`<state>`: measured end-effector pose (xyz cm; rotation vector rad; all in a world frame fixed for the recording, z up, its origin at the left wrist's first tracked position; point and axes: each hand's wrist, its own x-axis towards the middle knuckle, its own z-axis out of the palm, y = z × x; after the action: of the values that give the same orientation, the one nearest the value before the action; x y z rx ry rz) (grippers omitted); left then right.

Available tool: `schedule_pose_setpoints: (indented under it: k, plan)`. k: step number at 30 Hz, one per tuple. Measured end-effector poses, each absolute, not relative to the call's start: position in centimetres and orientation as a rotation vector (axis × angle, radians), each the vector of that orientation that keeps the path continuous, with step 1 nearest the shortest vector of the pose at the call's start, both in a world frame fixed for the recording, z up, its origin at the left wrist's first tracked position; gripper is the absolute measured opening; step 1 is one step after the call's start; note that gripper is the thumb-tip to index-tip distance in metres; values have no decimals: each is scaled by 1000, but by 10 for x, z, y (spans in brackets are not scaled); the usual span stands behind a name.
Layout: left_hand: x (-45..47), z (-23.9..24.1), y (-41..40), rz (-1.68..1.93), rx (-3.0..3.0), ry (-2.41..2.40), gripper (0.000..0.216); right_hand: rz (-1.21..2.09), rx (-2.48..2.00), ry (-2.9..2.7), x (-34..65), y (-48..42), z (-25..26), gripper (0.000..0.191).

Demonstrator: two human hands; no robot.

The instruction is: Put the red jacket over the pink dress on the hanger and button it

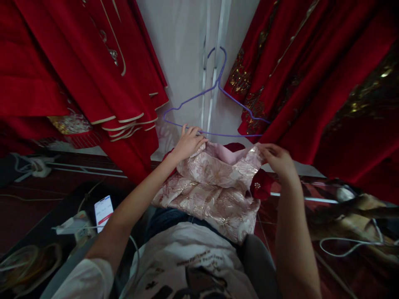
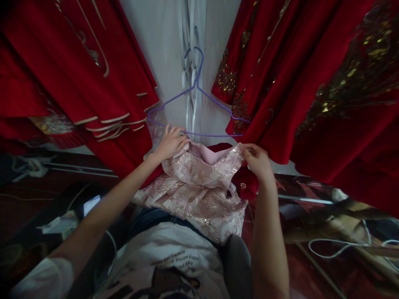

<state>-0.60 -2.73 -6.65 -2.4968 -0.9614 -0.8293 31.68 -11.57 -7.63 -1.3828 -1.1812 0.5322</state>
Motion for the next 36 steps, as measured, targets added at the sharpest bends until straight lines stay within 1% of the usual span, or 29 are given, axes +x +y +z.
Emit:
schedule_pose_setpoints:
  k: [3,6,10,14,19,23,26,32,36]
  plan:
    - [-19,-64,-26,-838,-2496,-934,41,427,-1385,-952,338,-114,-86,26]
    - [-33,-58,-28,-840,-2487,-921,39,382,-1347,-856,342,-116,-82,26]
    - [-45,-52,-36,-829,-2463,-906,36,428,-1279,-935,329,-127,-67,29]
    - [-50,-48,-39,-838,-2474,-924,33,379,-1239,-1023,322,-142,-55,29]
    - [-47,-49,-38,-860,-2482,-910,34,209,-1222,-1151,320,-144,-37,26]
    - [-43,-50,-39,-852,-2480,-903,36,44,-1259,-1237,318,-138,-19,27]
    - [-47,-47,-41,-875,-2472,-929,36,-46,-1339,-1250,322,-139,-16,28]
    - [-68,-32,-45,-910,-2497,-948,33,86,-1355,-1116,338,-155,-31,27]
    - [-72,-29,-48,-903,-2511,-945,34,97,-1328,-1102,335,-159,-25,28]
